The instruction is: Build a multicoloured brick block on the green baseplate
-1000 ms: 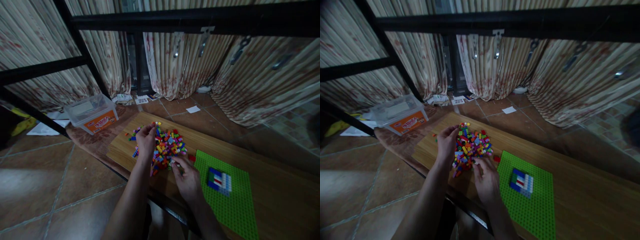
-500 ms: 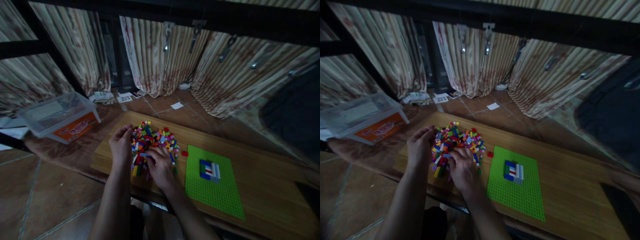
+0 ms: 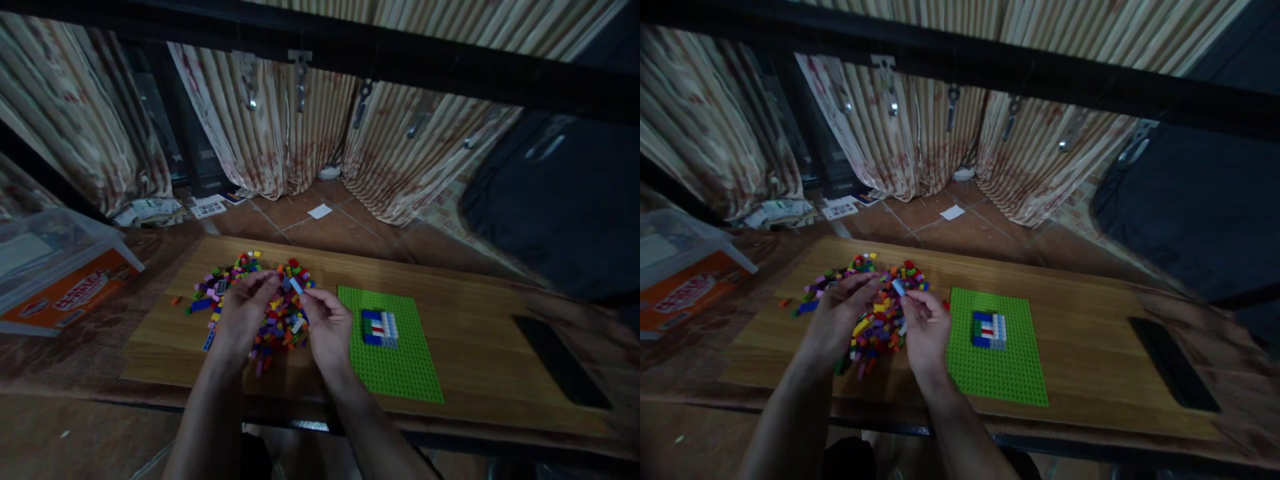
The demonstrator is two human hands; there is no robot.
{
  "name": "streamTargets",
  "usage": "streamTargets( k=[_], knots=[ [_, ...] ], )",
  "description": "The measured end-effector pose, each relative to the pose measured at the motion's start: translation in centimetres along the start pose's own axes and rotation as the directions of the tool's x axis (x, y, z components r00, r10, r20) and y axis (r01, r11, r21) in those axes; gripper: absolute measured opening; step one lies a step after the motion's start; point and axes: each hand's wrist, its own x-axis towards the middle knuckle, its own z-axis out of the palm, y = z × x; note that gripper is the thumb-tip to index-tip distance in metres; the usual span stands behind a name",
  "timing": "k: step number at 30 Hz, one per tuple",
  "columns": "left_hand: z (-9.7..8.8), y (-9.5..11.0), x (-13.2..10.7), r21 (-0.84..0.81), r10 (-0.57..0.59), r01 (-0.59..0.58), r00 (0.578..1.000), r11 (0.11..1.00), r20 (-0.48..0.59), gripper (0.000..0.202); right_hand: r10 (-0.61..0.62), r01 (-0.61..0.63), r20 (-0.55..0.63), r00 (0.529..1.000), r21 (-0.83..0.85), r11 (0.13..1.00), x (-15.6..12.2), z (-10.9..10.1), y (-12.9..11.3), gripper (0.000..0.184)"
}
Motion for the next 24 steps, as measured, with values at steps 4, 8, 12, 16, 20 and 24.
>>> streamTargets(
  k=[4, 8, 12, 16, 20, 24],
  knots=[
    [3.5, -1.5, -0.9, 0.03, -0.039, 0.034, 0.978, 0.999, 0.203, 0.033, 0.084, -0.081, -0.059, 0.995, 0.047, 0.996, 0.4, -1.9, -0.3, 0.012],
    [5.6, -2.8, -1.1, 0.05, -0.028, 0.018, 0.979, 0.999, 0.201, 0.027, 0.039, -0.039, 0.003, 0.999, -0.057, 0.998, 0.6, -4.0, -0.4, 0.011],
    [6.5, -3.2, -1.1, 0.124, -0.018, -0.014, 0.966, 0.992, 0.258, 0.024, -0.054, 0.124, 0.227, 0.972, -0.306, 0.944, 1.2, -6.7, -1.3, 0.025],
    [7.3, -3.5, -1.6, 0.199, -0.028, -0.047, 0.933, 0.979, 0.359, 0.02, -0.07, 0.28, 0.405, 0.912, -0.487, 0.828, 1.9, -9.7, -2.7, 0.049],
    [8.5, -4.2, -2.1, 0.24, -0.036, -0.088, 0.883, 0.967, 0.467, 0.018, -0.021, 0.327, 0.493, 0.87, -0.545, 0.772, 2.5, -12.2, -3.4, 0.05],
    [10.0, -5.2, -2.7, 0.272, -0.044, -0.103, 0.873, 0.957, 0.485, 0.019, 0.018, 0.339, 0.514, 0.858, -0.593, 0.73, 2.9, -14.1, -3.6, 0.053]
  ],
)
